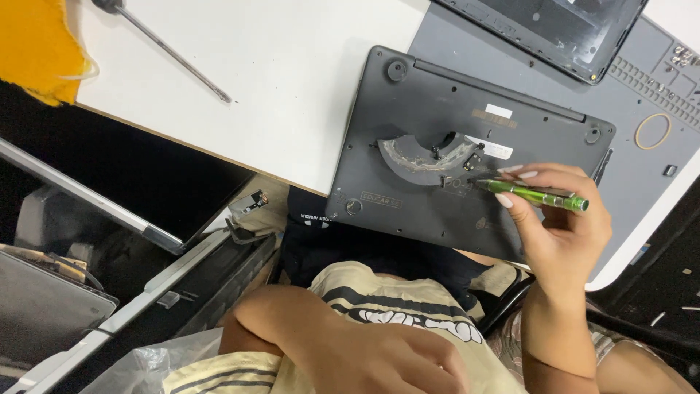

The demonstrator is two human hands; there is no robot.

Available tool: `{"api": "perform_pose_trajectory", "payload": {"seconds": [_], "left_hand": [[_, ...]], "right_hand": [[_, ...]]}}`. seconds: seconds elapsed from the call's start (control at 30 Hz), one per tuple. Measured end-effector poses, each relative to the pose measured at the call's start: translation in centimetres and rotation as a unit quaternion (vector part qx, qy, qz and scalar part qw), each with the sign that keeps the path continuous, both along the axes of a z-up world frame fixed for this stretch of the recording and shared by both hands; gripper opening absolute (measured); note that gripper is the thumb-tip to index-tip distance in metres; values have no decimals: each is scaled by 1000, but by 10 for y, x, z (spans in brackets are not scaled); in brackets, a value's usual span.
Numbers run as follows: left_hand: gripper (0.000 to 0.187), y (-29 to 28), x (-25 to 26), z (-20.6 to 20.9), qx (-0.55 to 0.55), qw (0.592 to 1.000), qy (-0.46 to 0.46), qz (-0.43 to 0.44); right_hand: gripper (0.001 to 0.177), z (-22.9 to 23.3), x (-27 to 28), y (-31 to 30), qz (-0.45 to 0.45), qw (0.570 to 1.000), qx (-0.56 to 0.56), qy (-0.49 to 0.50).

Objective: The person uses a green screwdriver to remove screws from the back cover of a laptop. They then use their hands to detach a small plastic component from the laptop casing and place it on the table.

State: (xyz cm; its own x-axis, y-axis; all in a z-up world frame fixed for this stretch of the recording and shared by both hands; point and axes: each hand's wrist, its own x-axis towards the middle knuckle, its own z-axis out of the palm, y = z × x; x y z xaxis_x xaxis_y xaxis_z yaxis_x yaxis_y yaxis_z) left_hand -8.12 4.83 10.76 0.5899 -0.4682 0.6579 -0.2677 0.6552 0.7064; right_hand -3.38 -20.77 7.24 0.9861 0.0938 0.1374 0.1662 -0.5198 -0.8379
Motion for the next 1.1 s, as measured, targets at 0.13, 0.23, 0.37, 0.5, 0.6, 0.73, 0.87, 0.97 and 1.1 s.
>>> {"api": "perform_pose_trajectory", "payload": {"seconds": [0.13, 0.23, 0.37, 0.5, 0.6, 0.73, 0.87, 0.97, 1.1], "left_hand": [[50, 0, -3, -3, -10, 1000, 5, -7], [49, 2, -2, -5, -20, 1000, 4, -12], [48, 3, -1, -9, -32, 999, 7, -24], [48, 0, -2, -11, -46, 998, 9, -40], [47, 2, -3, -11, -52, 998, 6, -45], [47, 3, -1, -14, -60, 997, 4, -57], [48, 1, 14, -12, -82, 996, -17, 17], [35, 2, 21, -16, 8, 984, -29, 178], [31, -5, 57, -20, 190, 933, -70, 299]], "right_hand": [[33, -17, -11, -3, -28, 999, 27, 10], [29, -20, -13, -3, -50, 999, 9, -4], [17, -9, -10, -2, 32, 999, -35, -2], [16, 2, -3, -1, 93, 993, -68, 19], [18, -1, -3, -3, 103, 992, -64, 18], [19, -12, -6, 6, 38, 999, -27, 23], [17, -24, -11, 8, -11, 997, -66, -29], [20, -28, -16, 5, -42, 998, -45, -12], [11, -20, -7, 6, -12, 999, -47, 18]]}}
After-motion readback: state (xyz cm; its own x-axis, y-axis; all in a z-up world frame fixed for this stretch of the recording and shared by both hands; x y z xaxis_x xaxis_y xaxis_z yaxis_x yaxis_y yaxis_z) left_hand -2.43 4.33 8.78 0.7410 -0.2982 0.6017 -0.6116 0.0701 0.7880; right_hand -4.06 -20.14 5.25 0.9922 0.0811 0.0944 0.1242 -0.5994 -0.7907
